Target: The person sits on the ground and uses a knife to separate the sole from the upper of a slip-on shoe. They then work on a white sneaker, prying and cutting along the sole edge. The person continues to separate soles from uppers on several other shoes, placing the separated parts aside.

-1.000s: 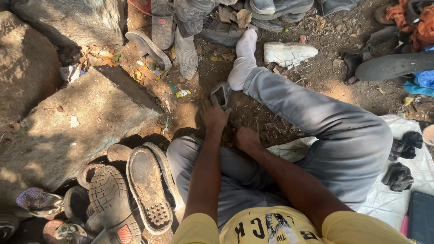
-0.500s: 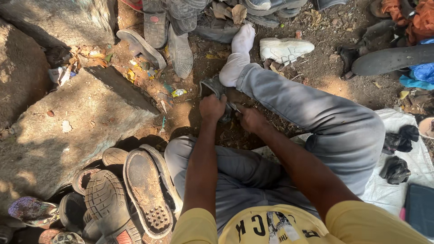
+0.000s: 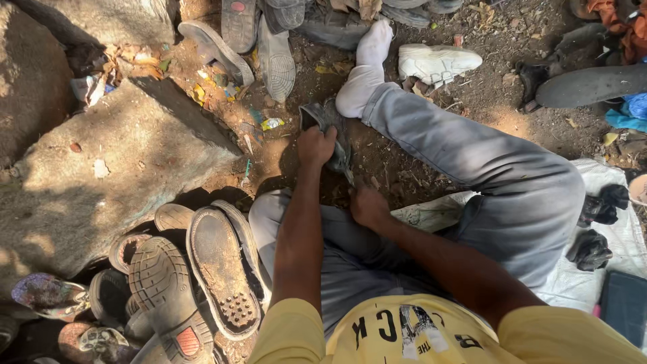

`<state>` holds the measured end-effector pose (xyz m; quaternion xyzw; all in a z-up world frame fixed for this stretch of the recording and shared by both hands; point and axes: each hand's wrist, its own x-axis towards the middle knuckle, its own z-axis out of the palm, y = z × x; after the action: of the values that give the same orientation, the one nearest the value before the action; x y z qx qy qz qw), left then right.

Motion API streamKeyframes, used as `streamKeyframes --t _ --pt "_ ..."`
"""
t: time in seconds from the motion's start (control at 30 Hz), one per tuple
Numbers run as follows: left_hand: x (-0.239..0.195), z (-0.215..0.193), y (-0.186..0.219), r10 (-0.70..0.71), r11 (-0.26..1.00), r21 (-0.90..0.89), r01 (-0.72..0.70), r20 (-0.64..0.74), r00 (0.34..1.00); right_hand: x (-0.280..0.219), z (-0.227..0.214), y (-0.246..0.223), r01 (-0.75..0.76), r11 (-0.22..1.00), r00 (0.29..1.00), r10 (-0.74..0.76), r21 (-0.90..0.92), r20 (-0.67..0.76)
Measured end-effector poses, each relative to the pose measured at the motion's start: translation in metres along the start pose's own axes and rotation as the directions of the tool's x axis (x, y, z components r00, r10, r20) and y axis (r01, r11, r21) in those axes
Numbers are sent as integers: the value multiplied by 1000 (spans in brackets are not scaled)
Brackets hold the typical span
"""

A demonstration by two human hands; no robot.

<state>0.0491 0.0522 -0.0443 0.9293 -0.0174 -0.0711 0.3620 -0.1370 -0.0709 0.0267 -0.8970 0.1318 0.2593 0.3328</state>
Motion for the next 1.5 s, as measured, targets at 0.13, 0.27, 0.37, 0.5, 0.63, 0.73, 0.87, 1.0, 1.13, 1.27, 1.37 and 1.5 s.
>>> streamKeyframes --t 0.13,0.27,0.37,0.5,0.63,0.73,0.87,1.0,1.13,1.27,1.37,1.5 --pt "1 11 0 -44 999 -1 44 15 999 -10 11 20 -37 998 997 33 53 71" --pt "2 25 -17 -34 998 -44 33 -34 999 22 28 14 66 997 995 -64 26 -82" --pt "5 31 -26 -47 989 -141 41 -44 998 -7 27 0 49 997 997 -45 66 -64" --pt "1 39 -18 -193 928 -308 209 83 978 -23 8 3 11 993 999 -5 116 -48" --pt "-10 43 -17 -200 910 -374 178 -21 980 15 18 -2 5 984 973 36 178 -226" --pt "-13 30 -11 -178 882 -462 93 -144 973 10 26 -12 7 987 947 46 163 -319" --pt "-13 15 10 -323 801 -540 260 -23 946 -31 21 -1 12 945 984 46 326 -170" --pt "-19 6 19 -429 461 -762 455 258 866 16 33 -1 154 917 918 4 367 -396" --pt "-24 -11 31 -443 415 -782 465 273 854 20 33 -10 124 945 924 1 302 -383" --pt "-18 -18 37 -463 296 -794 531 367 807 -7 25 -3 5 971 965 58 238 -255" --pt "-16 0 20 -420 298 -818 491 350 837 9 28 -5 -49 971 964 108 235 -244" --pt "-5 15 -19 -447 356 -788 503 329 832 35 29 -10 7 976 954 58 218 -294"
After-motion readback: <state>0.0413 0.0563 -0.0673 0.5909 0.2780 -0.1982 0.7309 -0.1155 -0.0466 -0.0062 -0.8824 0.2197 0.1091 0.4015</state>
